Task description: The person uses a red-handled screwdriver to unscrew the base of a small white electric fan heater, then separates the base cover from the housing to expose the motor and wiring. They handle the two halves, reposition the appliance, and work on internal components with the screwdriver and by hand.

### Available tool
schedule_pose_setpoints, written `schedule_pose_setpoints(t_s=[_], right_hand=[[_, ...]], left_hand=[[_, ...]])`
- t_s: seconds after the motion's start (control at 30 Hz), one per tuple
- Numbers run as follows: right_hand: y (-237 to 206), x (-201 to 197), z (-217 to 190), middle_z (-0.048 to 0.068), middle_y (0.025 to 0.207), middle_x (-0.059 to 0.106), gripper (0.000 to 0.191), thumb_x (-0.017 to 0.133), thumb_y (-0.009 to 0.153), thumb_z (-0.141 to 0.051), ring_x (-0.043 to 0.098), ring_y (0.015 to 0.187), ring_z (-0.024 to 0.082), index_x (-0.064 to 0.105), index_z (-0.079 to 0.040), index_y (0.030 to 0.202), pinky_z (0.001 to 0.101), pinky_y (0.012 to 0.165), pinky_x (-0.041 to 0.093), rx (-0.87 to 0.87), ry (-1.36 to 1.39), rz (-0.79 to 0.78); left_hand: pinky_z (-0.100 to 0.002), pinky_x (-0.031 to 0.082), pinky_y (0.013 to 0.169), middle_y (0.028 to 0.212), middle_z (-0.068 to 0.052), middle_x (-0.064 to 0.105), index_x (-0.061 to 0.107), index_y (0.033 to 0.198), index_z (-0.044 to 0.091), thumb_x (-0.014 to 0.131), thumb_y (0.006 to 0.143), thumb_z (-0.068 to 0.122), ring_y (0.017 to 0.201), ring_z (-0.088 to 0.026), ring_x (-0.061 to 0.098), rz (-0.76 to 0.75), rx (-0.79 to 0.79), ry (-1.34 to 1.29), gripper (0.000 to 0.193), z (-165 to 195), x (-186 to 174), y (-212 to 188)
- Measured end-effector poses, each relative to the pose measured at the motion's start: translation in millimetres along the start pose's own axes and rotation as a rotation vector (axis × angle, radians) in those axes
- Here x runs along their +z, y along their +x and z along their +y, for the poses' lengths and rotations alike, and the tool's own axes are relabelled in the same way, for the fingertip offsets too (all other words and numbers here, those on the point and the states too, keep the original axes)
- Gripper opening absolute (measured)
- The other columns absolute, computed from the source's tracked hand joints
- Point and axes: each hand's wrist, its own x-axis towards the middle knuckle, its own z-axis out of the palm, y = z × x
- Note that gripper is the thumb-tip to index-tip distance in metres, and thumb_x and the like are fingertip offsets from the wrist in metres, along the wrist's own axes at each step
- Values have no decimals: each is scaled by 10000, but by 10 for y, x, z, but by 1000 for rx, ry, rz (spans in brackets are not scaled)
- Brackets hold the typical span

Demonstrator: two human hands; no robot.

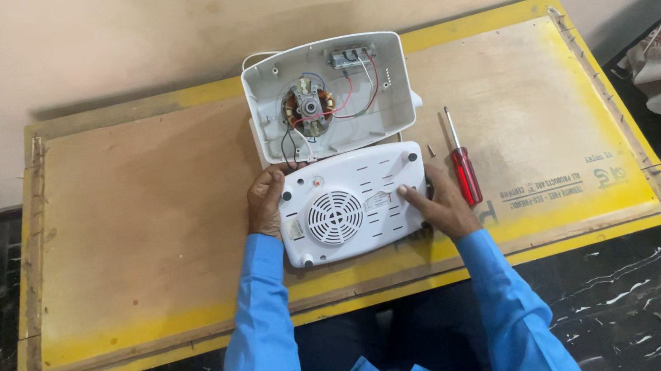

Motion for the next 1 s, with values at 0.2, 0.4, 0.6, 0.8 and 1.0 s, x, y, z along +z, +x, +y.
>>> schedule_pose_setpoints(t_s=[0.2,0.4,0.6,0.8,1.0], right_hand=[[38,-7,65,128,1119,712,509,729,905,-248,665,1052,184,576,30,1303,329,914,553,94,338,-20],[61,-37,51,137,1082,712,461,734,932,-245,656,1009,180,602,36,1275,334,887,539,62,371,-17],[-2,-96,49,116,1085,716,454,735,910,-205,670,1031,177,600,-3,1294,342,921,561,64,449,-28],[-2,-132,115,132,1114,720,423,724,926,-140,673,1037,188,595,-4,1306,352,930,555,67,525,-65],[-47,-157,110,126,1171,714,453,720,923,-133,659,1097,187,582,-11,1338,356,971,536,51,546,-78]], left_hand=[[-349,566,947,1132,-142,725,654,1153,-40,699,1000,412,1031,-200,689,37,-26,0,479,10,15,-10],[-403,597,931,1142,-180,717,635,1178,-18,583,989,561,1043,-256,711,58,-66,-79,611,40,26,-30],[-403,582,930,1138,-167,703,636,1182,-3,566,1010,534,1053,-253,684,43,-97,-70,568,31,62,-53],[-398,559,951,1125,-158,701,644,1165,-13,579,1038,457,1054,-235,664,13,-67,-70,491,45,133,-66],[-340,571,930,1075,-135,720,655,1115,-7,578,1033,394,1012,-201,696,32,-70,27,416,105,210,-97]])
